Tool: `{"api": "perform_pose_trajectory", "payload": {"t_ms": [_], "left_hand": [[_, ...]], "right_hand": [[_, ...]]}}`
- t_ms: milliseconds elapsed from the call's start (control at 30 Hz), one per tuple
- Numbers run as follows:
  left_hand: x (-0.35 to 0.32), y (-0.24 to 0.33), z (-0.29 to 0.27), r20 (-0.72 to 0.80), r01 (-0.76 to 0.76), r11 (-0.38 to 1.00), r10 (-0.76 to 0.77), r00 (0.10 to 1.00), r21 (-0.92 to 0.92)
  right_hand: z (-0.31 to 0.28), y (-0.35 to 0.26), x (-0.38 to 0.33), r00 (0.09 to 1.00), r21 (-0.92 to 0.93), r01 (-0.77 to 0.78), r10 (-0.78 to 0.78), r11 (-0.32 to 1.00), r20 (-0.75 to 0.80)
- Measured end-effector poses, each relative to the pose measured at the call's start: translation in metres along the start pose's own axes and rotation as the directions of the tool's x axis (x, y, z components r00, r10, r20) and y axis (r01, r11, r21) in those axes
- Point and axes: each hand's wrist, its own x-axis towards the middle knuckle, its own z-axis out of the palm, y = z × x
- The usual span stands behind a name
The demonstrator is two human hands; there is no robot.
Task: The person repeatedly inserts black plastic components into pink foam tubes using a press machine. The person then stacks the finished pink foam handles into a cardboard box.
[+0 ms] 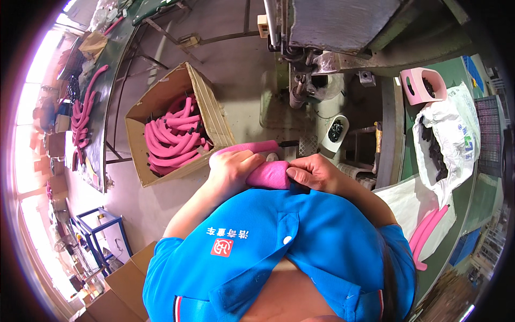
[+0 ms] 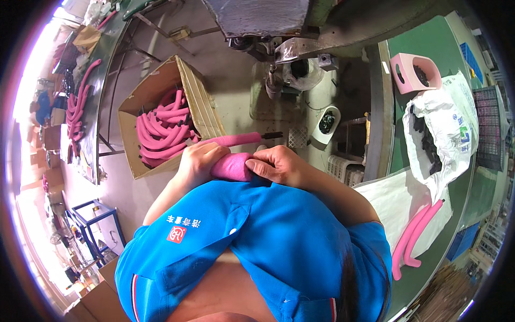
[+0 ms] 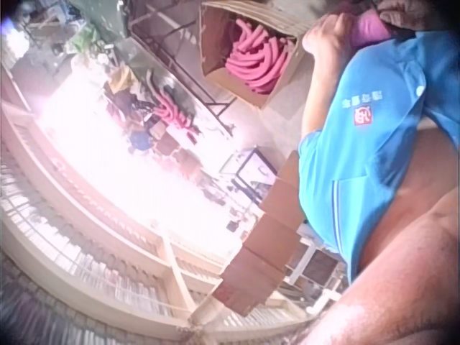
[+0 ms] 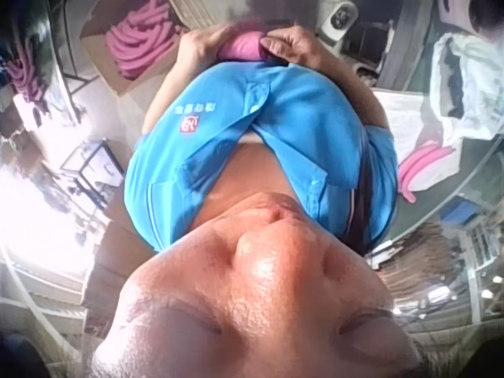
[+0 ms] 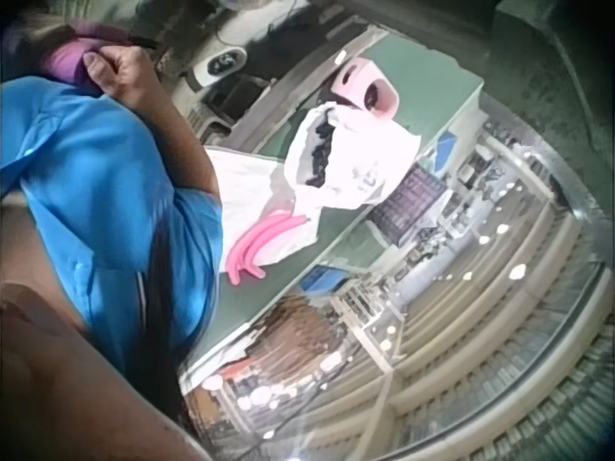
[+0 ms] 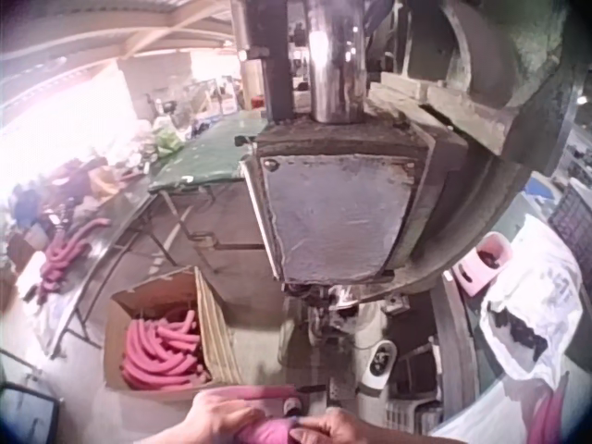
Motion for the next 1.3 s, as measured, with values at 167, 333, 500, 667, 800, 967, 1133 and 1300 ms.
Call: {"api": "perform_pose_trajectory", "payload": {"t_ms": [167, 333, 500, 667, 800, 967, 1133, 1300], "left_hand": [[-0.009, 0.0, -0.029, -0.124, -0.12, 0.981, 0.139, 0.982, 0.15], [-0.017, -0.008, -0.041, -0.251, -0.175, 0.953, 0.238, 0.938, 0.248], [-0.03, -0.023, -0.046, -0.27, -0.107, 0.949, 0.191, 0.944, 0.297], [-0.08, -0.087, -0.076, -0.422, 0.241, 0.876, -0.047, 0.906, 0.418], [-0.111, -0.132, -0.102, -0.452, 0.411, 0.664, -0.122, 0.883, 0.625], [-0.126, -0.186, -0.07, -0.407, 0.739, 0.22, -0.718, 0.565, 0.637], [-0.059, -0.181, -0.016, 0.013, 0.506, 0.794, -0.541, 0.841, 0.338], [0.008, -0.138, 0.026, 0.462, 0.369, 0.903, -0.431, 0.775, 0.221]], "right_hand": [[0.02, -0.002, -0.005, 0.994, 0.308, 0.059, -0.085, 0.949, 0.074], [0.018, 0.002, 0.0, 0.967, 0.091, 0.228, -0.236, 0.969, 0.092], [0.019, 0.009, 0.007, 0.974, 0.2, 0.199, -0.216, 0.959, 0.071], [-0.003, 0.049, 0.001, 0.934, 0.133, 0.162, -0.109, 0.978, -0.339], [-0.01, 0.085, -0.026, 0.819, 0.021, 0.037, -0.018, 0.999, -0.573], [-0.031, 0.113, -0.056, 0.578, -0.31, -0.069, -0.215, 0.948, -0.787], [-0.126, 0.24, -0.238, -0.305, -0.135, -0.749, -0.518, 0.648, -0.799], [-0.104, 0.345, -0.463, -0.815, 0.741, -0.579, -0.263, 0.341, -0.516]]}}
